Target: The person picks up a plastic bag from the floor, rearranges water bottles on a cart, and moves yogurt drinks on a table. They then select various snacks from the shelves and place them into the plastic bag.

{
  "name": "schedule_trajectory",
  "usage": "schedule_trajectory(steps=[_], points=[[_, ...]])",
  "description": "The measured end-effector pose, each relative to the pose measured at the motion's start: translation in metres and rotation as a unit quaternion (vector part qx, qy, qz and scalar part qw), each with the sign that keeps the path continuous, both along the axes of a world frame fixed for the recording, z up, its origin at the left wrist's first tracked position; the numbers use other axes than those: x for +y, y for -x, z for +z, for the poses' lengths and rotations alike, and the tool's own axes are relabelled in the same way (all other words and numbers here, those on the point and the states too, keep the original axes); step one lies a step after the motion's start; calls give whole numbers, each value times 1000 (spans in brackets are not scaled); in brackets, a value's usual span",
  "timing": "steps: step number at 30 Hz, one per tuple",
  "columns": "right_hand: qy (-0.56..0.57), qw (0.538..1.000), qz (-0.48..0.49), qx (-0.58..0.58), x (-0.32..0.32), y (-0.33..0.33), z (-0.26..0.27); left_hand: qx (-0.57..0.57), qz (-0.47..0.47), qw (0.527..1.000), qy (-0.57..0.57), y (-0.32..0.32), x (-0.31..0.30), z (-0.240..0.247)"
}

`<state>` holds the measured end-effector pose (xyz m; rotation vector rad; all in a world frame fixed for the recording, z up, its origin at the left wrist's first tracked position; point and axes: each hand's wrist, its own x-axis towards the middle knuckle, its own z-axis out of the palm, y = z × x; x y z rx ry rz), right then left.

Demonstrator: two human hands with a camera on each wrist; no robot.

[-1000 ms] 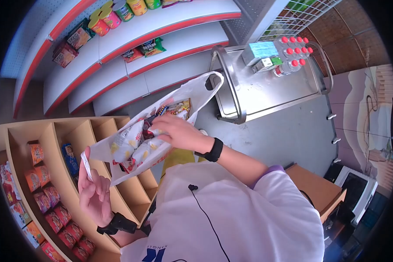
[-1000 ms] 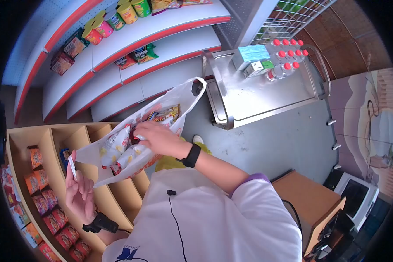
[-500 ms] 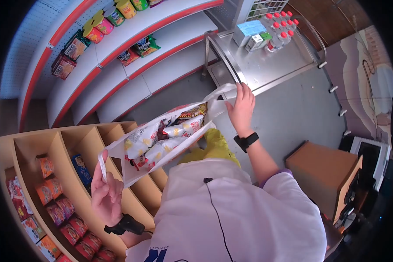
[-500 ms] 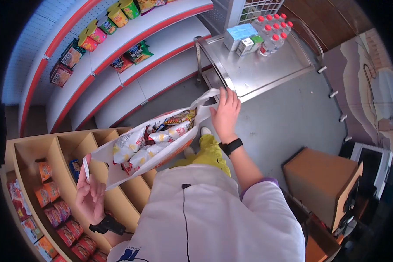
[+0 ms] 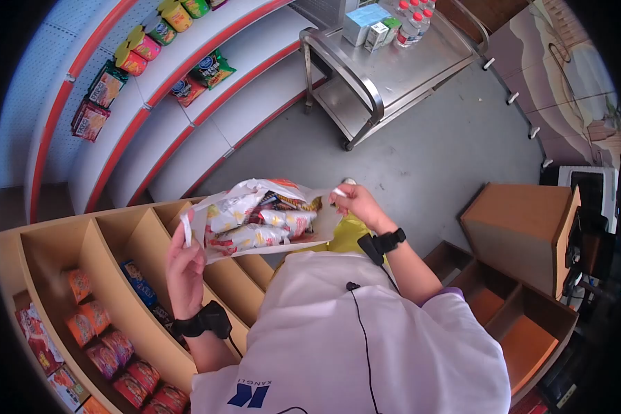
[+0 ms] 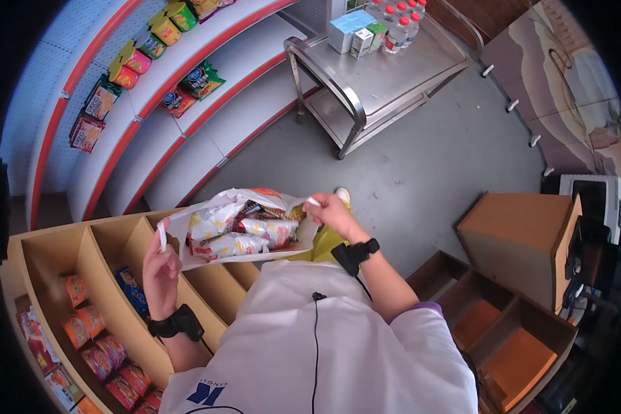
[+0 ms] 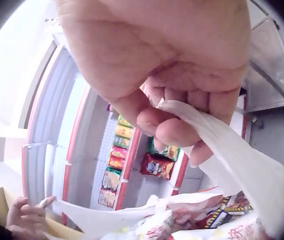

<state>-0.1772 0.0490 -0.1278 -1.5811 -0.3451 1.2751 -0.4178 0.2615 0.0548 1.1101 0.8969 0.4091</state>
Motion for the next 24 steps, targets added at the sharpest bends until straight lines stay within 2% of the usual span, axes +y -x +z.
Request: schedule_trajectory(steps=[2,5,8,9,11,13,16,18,19,23,24], points=[[2,999,29,-27,0,9,22,49,-4,999,-23,6,2,-11],[-17,999,39,-26,-1,15,50,59,26,998,-15,14,1,-32],[9,993,32,-109,-7,4,72,22,29,999,29,15,-13,-49],[6,992,34,-118,-11,-1,75,5,30,998,54,12,-20,-54],[22,978,14,-205,-20,-8,78,10,31,998,51,6,-35,-64],[9,980,22,-197,-33,-14,70,-4,51,996,72,-2,-48,-67],[-8,983,-23,-180,-49,-26,68,-15,46,996,78,-16,-60,-77],[60,954,-23,-292,-66,-39,58,1,2,998,60,-28,-71,-97],[48,979,-51,-192,-71,-40,77,21,4,998,61,-40,-83,-94],[54,986,-5,-161,-100,-53,63,21,-5,997,78,-63,-109,-100],[44,989,-29,-140,-104,-56,63,24,-1,997,74,-66,-112,-101]])
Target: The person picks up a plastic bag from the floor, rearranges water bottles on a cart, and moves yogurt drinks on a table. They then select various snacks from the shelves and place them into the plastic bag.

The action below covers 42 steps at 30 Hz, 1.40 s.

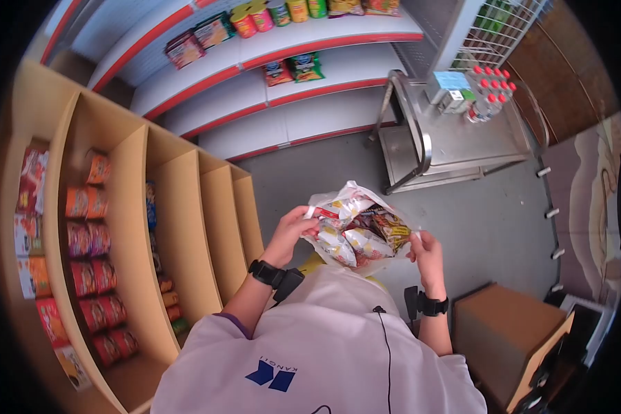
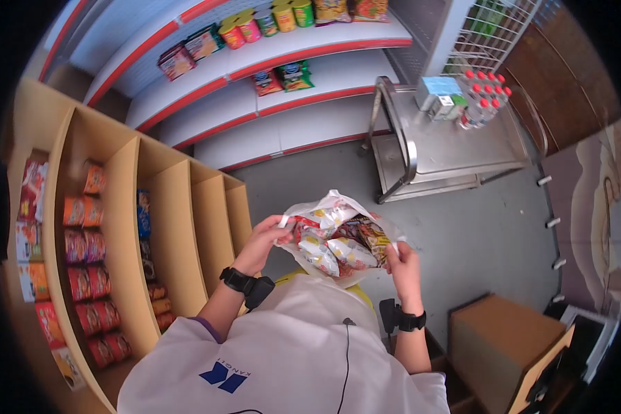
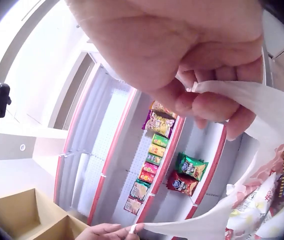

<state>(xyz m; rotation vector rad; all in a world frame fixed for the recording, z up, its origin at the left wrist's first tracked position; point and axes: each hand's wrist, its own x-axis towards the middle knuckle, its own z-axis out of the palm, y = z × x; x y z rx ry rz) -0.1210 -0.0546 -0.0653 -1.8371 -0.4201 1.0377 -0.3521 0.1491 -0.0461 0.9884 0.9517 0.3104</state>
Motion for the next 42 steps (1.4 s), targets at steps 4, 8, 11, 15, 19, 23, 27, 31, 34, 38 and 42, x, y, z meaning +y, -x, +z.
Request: schedule_trajectory(steps=[4,8,11,15,19,23,27,31,34,38,42], points=[[-13,1000,9,21,-3,-9,-7,16,-7,1000,0,5,-12,-10],[1,999,41,19,-4,-12,-16,25,40,999,4,12,-29,-22],[7,997,64,29,-4,-14,-22,22,74,997,17,21,-35,-28],[24,995,88,27,1,-12,-25,29,99,994,22,25,-38,-26],[17,993,108,46,11,-9,-28,38,78,996,13,34,-34,-38],[48,991,128,18,20,-9,-34,40,102,994,15,35,-28,-37],[35,991,124,32,36,-8,-33,36,139,990,12,39,-17,-35],[26,990,135,14,60,-5,-24,32,149,988,17,47,0,-40],[17,990,140,3,79,-7,-16,18,167,986,10,54,16,-43],[-1,992,125,-2,96,-6,-6,-9,207,978,-1,66,33,-42],[-20,994,106,-30,120,-8,4,-24,193,980,-33,73,70,-55]])
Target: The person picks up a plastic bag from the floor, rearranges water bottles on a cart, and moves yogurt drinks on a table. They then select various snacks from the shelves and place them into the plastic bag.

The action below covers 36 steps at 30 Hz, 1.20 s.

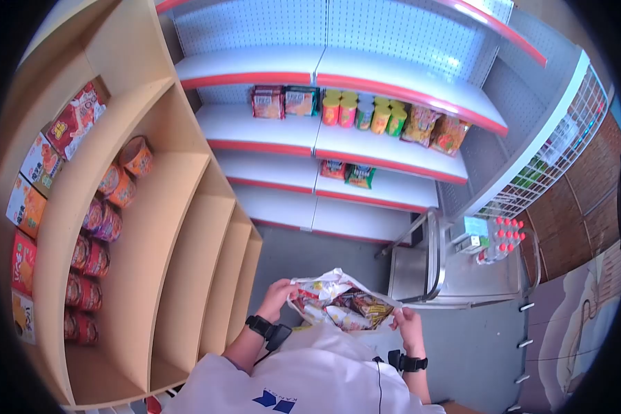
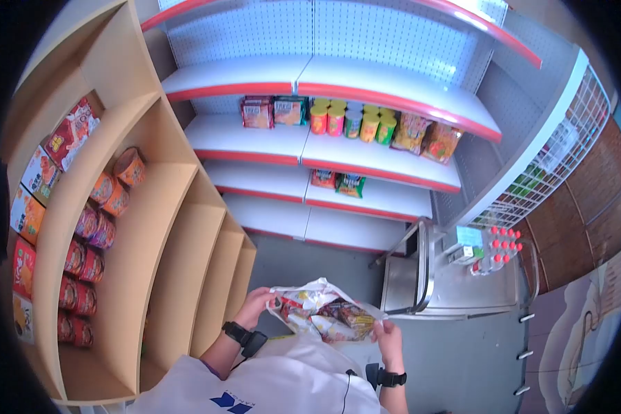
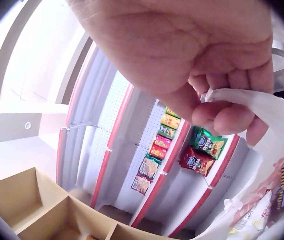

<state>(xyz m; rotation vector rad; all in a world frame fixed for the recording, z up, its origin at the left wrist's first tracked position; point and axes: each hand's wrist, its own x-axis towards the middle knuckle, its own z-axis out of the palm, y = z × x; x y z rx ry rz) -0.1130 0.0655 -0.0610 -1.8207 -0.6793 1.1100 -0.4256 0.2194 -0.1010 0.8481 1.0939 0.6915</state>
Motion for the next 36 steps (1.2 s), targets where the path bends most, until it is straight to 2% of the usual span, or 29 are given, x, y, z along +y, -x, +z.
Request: schedule_trajectory(steps=[2,5,8,9,13,15,22,28,30,32,36], points=[[10,1000,-5,1,5,3,2,26,41,999,25,-2,4,16],[1,999,-34,5,14,6,4,19,43,999,22,0,19,15],[5,1000,-28,-5,14,7,0,16,6,1000,-3,4,34,7],[2,998,-56,-11,10,7,-6,10,-22,1000,-7,2,37,3],[2,998,-37,-53,11,10,-23,-11,-7,1000,-18,4,51,-16],[12,996,-35,-82,11,10,-15,5,-6,1000,9,2,53,-8],[23,991,-94,-90,3,16,-18,3,-30,999,19,-5,73,-18],[43,991,-114,-53,-10,22,-14,10,-99,995,4,-23,67,-21],[72,985,-124,-95,-17,21,-4,23,-164,986,-32,-31,63,-16],[23,983,-181,-25,-33,16,-22,30,-223,973,-48,-43,60,-14],[21,965,-261,15,-56,16,-5,48,-283,957,-45,-70,48,8]])
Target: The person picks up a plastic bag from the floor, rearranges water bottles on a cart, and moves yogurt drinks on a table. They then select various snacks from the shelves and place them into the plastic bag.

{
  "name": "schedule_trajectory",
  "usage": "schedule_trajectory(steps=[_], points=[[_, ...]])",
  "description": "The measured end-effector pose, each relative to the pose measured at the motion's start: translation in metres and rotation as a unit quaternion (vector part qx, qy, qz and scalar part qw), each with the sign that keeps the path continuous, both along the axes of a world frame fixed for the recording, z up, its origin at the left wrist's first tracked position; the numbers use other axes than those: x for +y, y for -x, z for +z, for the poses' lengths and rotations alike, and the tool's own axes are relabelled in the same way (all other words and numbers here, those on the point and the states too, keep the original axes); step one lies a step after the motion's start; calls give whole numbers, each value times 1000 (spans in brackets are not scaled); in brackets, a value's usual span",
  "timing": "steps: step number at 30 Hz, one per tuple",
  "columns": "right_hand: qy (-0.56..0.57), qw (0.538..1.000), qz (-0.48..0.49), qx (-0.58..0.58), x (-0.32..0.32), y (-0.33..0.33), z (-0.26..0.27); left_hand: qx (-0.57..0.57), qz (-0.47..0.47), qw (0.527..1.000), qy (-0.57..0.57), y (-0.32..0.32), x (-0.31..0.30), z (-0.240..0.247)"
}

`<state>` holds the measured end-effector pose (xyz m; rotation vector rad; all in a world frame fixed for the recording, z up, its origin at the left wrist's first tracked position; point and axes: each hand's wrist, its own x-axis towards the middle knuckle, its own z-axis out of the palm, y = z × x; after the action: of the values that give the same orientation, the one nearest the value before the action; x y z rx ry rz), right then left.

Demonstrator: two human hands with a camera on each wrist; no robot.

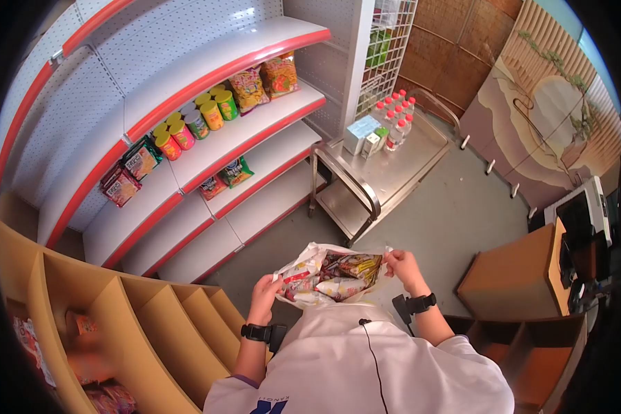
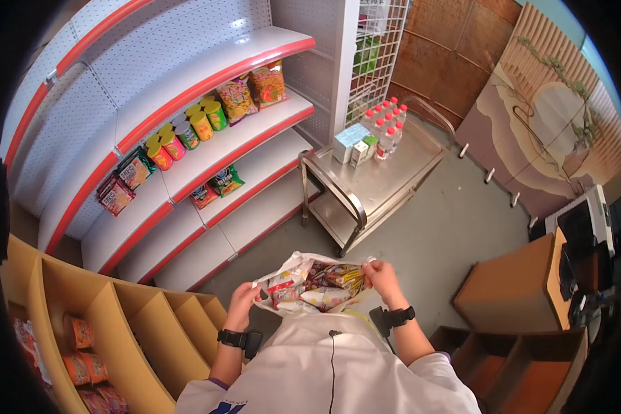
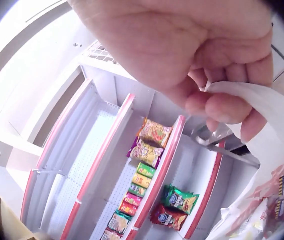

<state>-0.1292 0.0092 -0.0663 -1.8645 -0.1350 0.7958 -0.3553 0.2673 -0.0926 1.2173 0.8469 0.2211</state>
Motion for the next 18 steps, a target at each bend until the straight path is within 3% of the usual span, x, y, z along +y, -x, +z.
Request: schedule_trajectory(steps=[4,15,18], points=[[8,998,-57,-12,-24,-3,-10,20,-68,997,-10,-9,-5,-1],[13,996,-81,-27,-54,11,-5,-7,-80,995,63,-23,-12,-18],[-11,998,-65,-9,-53,13,-14,-28,-43,997,57,-24,-12,-9]])
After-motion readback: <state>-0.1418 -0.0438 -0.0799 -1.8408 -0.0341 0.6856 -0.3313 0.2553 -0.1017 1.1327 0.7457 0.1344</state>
